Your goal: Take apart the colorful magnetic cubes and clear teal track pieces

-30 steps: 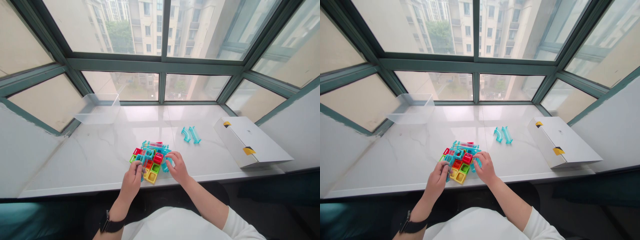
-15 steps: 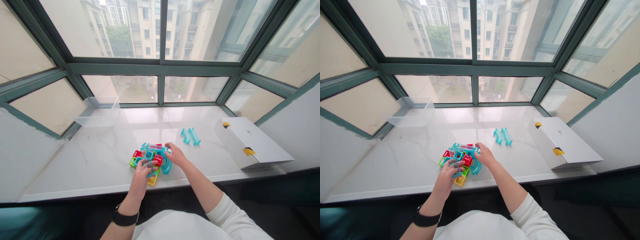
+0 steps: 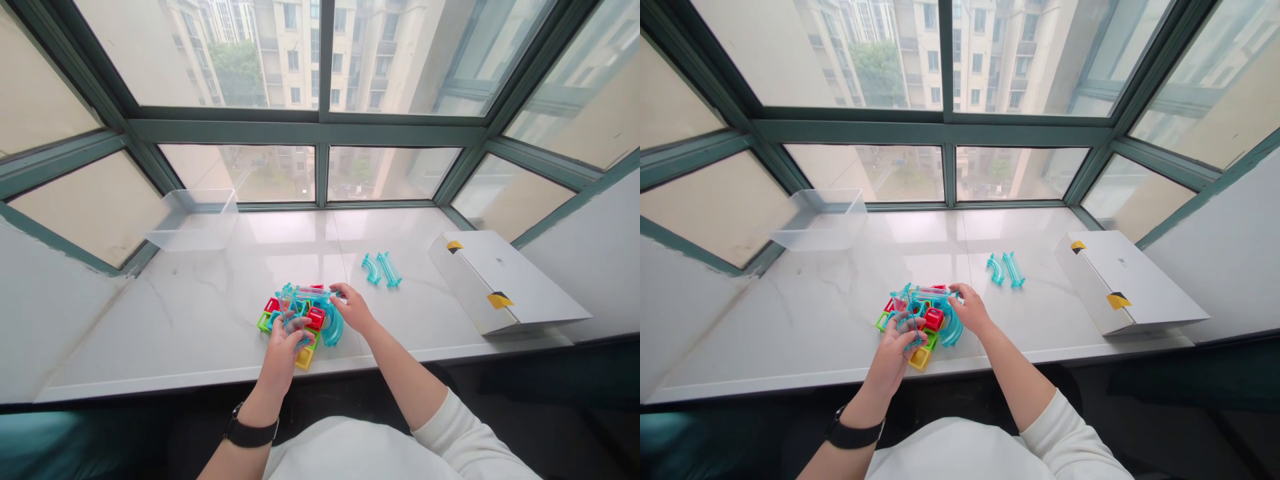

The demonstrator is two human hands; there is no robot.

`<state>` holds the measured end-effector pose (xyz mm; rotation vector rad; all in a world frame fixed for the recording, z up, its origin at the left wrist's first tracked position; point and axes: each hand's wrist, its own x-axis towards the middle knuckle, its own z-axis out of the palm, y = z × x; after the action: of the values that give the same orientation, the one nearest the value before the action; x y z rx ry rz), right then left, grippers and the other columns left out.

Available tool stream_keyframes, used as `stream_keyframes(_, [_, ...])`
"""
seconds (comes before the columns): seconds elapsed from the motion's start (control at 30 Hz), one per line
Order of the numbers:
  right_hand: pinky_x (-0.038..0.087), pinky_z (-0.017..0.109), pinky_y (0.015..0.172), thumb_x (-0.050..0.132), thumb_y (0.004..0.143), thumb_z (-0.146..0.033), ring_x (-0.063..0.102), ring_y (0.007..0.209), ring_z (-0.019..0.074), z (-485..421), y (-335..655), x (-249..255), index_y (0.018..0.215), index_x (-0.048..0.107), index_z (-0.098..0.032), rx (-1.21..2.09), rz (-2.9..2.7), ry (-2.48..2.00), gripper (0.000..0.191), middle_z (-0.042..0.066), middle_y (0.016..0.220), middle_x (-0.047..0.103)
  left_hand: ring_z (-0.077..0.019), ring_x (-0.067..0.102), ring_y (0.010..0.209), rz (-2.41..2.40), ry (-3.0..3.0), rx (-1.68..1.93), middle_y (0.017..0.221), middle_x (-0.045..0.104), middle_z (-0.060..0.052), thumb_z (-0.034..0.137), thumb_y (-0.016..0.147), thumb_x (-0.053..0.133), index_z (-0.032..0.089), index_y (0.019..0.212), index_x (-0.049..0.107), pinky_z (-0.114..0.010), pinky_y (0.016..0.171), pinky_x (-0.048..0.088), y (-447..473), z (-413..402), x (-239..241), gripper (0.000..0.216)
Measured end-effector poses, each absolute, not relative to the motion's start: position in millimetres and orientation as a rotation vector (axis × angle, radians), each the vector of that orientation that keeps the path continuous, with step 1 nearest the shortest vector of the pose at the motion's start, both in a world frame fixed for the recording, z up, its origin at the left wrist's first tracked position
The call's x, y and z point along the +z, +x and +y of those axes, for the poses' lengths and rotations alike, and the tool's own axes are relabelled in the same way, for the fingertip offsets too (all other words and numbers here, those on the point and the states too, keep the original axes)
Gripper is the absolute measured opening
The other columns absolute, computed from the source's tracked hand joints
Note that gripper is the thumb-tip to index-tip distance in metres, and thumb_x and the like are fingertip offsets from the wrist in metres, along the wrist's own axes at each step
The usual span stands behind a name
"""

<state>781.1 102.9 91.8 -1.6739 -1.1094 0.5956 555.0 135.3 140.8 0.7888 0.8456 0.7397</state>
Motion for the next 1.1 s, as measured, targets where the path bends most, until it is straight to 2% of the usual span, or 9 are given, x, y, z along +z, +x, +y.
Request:
stream_keyframes(0.1, [0.057,0.042,0.095,0.062,0.093,-0.050,0.070,0.102,0.0232,106.2,782.3,95.6,0.118,0.070,-0.023,0.747,-0.889,-1.580,0.037,0.007,0.116,0.076,-0.0120,0.066,0.073,0.824,0.795,0.751,0.105,0.074,-0.003,0.025,0.080,0.078,0.024,0.129,0.048,-0.028,0.072,0.054,557.4,136.2,138.7,0.058])
stream_keyframes(0.2, [0.058,0.041,0.093,0.071,0.087,-0.057,0.071,0.104,0.0243,104.2,782.4,102.5,0.117,0.070,-0.022,0.835,-0.731,-1.468,0.047,0.008,0.115,0.077,-0.0133,0.065,0.075,0.821,0.794,0.751,0.095,0.070,0.000,0.040,0.088,0.077,0.024,0.134,0.053,-0.027,0.071,0.053,559.0,136.4,139.4,0.054])
stream_keyframes(0.3, [0.058,0.042,0.097,0.080,0.081,-0.056,0.072,0.109,0.0257,92.4,776.0,112.1,0.120,0.071,-0.022,0.969,-0.659,-1.338,0.052,0.009,0.118,0.077,-0.0161,0.065,0.077,0.791,0.753,0.775,0.089,0.068,-0.002,0.057,0.095,0.070,0.020,0.132,0.059,-0.029,0.071,0.054,560.4,135.5,141.6,0.053])
stream_keyframes(0.37, [0.058,0.043,0.100,0.085,0.079,-0.051,0.071,0.112,0.0263,81.0,767.2,118.1,0.121,0.072,-0.022,1.046,-0.644,-1.288,0.053,0.009,0.119,0.077,-0.0176,0.066,0.079,0.774,0.730,0.804,0.089,0.069,-0.003,0.060,0.096,0.067,0.018,0.129,0.063,-0.030,0.071,0.056,561.8,134.6,142.4,0.054])
stream_keyframes(0.6, [0.059,0.046,0.100,0.096,0.069,-0.045,0.073,0.106,0.0264,49.2,739.5,120.0,0.128,0.076,-0.025,1.071,-0.623,-1.309,0.065,0.008,0.113,0.076,-0.0219,0.073,0.099,0.772,0.811,0.783,0.111,0.074,-0.007,0.057,0.091,0.076,0.022,0.132,0.062,-0.039,0.094,0.059,566.7,132.9,139.0,0.055])
stream_keyframes(0.83, [0.060,0.048,0.103,0.096,0.069,-0.051,0.072,0.107,0.0274,23.8,777.0,101.4,0.122,0.080,-0.023,0.844,-0.477,-1.401,0.062,0.009,0.112,0.078,-0.0258,0.074,0.104,0.791,0.858,0.730,0.118,0.075,-0.011,0.056,0.091,0.077,0.020,0.132,0.064,-0.041,0.097,0.058,558.2,130.6,142.0,0.056])
stream_keyframes(0.97, [0.061,0.051,0.102,0.094,0.072,-0.055,0.072,0.104,0.0262,3.5,815.3,81.1,0.120,0.079,-0.020,0.692,-0.338,-1.398,0.062,0.009,0.109,0.076,-0.0275,0.073,0.104,0.790,0.859,0.698,0.119,0.075,-0.011,0.056,0.092,0.076,0.021,0.131,0.066,-0.041,0.092,0.059,556.1,128.7,145.1,0.053])
stream_keyframes(1.1, [0.063,0.052,0.097,0.090,0.074,-0.059,0.073,0.097,0.0263,-15.5,850.6,65.7,0.119,0.077,-0.018,0.540,-0.291,-1.448,0.062,0.009,0.105,0.076,-0.0253,0.072,0.096,0.767,0.874,0.651,0.115,0.074,-0.011,0.056,0.092,0.075,0.021,0.130,0.068,-0.039,0.086,0.058,560.5,127.5,147.2,0.052])
